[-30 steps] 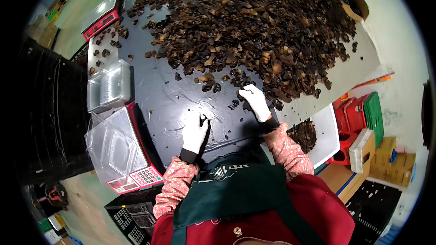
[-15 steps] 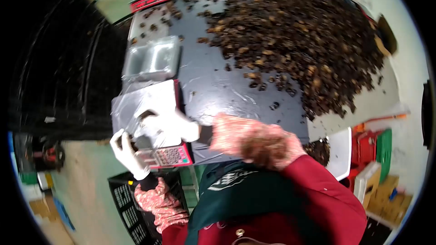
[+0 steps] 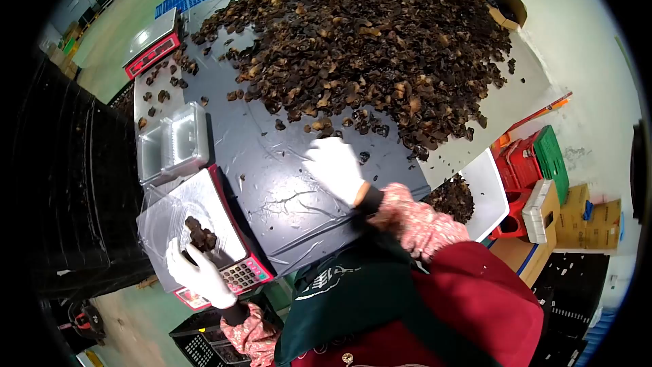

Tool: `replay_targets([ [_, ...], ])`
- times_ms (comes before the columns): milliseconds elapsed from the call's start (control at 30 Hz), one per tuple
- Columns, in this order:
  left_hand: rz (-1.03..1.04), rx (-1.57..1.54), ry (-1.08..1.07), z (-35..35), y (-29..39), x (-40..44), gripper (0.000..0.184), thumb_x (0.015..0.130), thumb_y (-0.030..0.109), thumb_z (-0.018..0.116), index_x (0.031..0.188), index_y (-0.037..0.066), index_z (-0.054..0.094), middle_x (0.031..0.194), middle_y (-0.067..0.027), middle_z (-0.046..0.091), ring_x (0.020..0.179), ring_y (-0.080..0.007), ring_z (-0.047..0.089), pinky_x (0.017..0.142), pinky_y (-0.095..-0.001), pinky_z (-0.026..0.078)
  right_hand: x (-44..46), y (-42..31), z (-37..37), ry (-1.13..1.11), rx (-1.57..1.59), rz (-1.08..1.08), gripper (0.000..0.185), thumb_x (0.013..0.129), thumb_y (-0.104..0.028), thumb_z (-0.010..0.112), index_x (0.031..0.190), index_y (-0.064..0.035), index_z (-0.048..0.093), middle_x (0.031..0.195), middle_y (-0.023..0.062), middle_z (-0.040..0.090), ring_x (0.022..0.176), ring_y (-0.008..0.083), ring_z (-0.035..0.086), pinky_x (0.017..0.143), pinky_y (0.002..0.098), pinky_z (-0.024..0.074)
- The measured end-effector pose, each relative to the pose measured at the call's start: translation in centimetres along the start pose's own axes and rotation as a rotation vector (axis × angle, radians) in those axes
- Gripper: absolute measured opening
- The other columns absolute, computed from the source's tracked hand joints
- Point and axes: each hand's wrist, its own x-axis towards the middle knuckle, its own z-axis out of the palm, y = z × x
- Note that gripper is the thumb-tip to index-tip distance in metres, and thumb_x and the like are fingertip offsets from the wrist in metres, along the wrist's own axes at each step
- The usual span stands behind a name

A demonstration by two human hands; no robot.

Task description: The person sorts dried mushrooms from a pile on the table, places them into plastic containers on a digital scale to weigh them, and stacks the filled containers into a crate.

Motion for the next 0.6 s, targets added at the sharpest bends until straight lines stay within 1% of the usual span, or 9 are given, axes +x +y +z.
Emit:
replay_targets([
  [100,-0.018,-0.504,-0.178,2.5,5.9,-1.1,0.025,0.092,0.005,0.06,0.115,-0.001,0.062,0.118,-0.0175,0.062,0.111,-0.0322,0.057,0.099,-0.0412,0.043,-7.2,6.3,0.1,0.079,-0.332,0.165,0.012,0.084,-0.018,0.059,0.093,-0.0114,0.064,0.096,0.0048,0.059,0.089,0.0247,0.058,0.07,0.0366,0.0503],
  [133,0.095,-0.582,-0.251,3.6,8.5,-1.5,0.023,0.091,0.004,0.06,0.114,-0.001,0.063,0.117,-0.0176,0.062,0.109,-0.0318,0.058,0.098,-0.0403,0.044,-9.0,7.5,0.7,0.078,-0.331,0.177,0.012,0.084,-0.018,0.059,0.093,-0.0114,0.064,0.096,0.0048,0.059,0.089,0.0247,0.058,0.07,0.0366,0.0503],
  [200,0.224,-0.722,-0.385,6.0,13.7,-2.5,0.022,0.09,0.003,0.06,0.111,0.001,0.064,0.115,-0.0172,0.063,0.106,-0.0314,0.061,0.095,-0.0385,0.047,-11.8,9.2,1.6,-0.089,0.098,0.149,0.012,0.083,-0.015,0.06,0.094,-0.0111,0.062,0.093,0.007,0.057,0.087,0.0262,0.058,0.072,0.0373,0.0509],
  [233,0.238,-0.785,-0.445,7.5,15.8,-3.1,0.021,0.09,0.003,0.06,0.111,0.002,0.064,0.114,-0.0168,0.063,0.105,-0.0313,0.062,0.094,-0.0375,0.048,-12.4,9.1,1.5,-0.04,0.134,0.127,0.01,0.082,-0.012,0.061,0.092,-0.0109,0.061,0.089,0.0084,0.055,0.086,0.0279,0.058,0.073,0.0365,0.0513],
  [300,0.363,-0.745,-0.426,10.7,19.3,-3.5,0.018,0.09,0.006,0.06,0.108,0.005,0.065,0.112,-0.0147,0.063,0.103,-0.0308,0.063,0.09,-0.0363,0.05,-14.2,9.5,0.6,0.002,0.136,0.126,0.009,0.083,-0.01,0.06,0.091,-0.0106,0.06,0.088,0.0087,0.056,0.084,0.0284,0.058,0.071,0.0359,0.0516],
  [433,0.321,-0.741,-0.523,17.5,23.2,-3.8,0.019,0.091,0.012,0.058,0.108,0.007,0.063,0.109,-0.0122,0.062,0.101,-0.0292,0.062,0.088,-0.0373,0.05,-20.7,11.5,-8.1,0.016,0.191,0.563,0.013,0.078,-0.008,0.063,0.091,-0.0083,0.064,0.092,0.0078,0.061,0.09,0.0282,0.06,0.074,0.0362,0.0511],
  [500,0.313,-0.64,-0.459,20.5,24.8,-3.6,0.024,0.09,0.016,0.059,0.113,0.008,0.063,0.115,-0.0129,0.06,0.103,-0.0313,0.059,0.088,-0.0395,0.05,-24.8,14.1,-10.8,-0.289,-0.198,0.691,0.014,0.074,-0.007,0.065,0.088,-0.0087,0.068,0.105,0.009,0.064,0.104,0.0309,0.06,0.084,0.04,0.0484],
  [567,0.322,-0.525,-0.41,22.2,26.9,-2.7,0.031,0.089,0.02,0.062,0.118,0.011,0.062,0.117,-0.0137,0.058,0.103,-0.033,0.058,0.086,-0.0421,0.05,-25.3,13.9,-13.2,-0.321,-0.365,0.639,0.015,0.072,-0.007,0.066,0.086,-0.0096,0.07,0.118,0.0115,0.062,0.116,0.0339,0.054,0.093,0.0445,0.0435],
  [600,0.314,-0.41,-0.525,22.6,27.8,-2.2,0.036,0.088,0.022,0.064,0.122,0.014,0.062,0.112,-0.0138,0.058,0.098,-0.0333,0.059,0.081,-0.0434,0.051,-24.6,14.1,-13.2,-0.29,-0.205,0.657,0.018,0.071,-0.009,0.067,0.089,-0.0088,0.07,0.127,0.0138,0.059,0.123,0.0339,0.05,0.095,0.0459,0.0411],
])
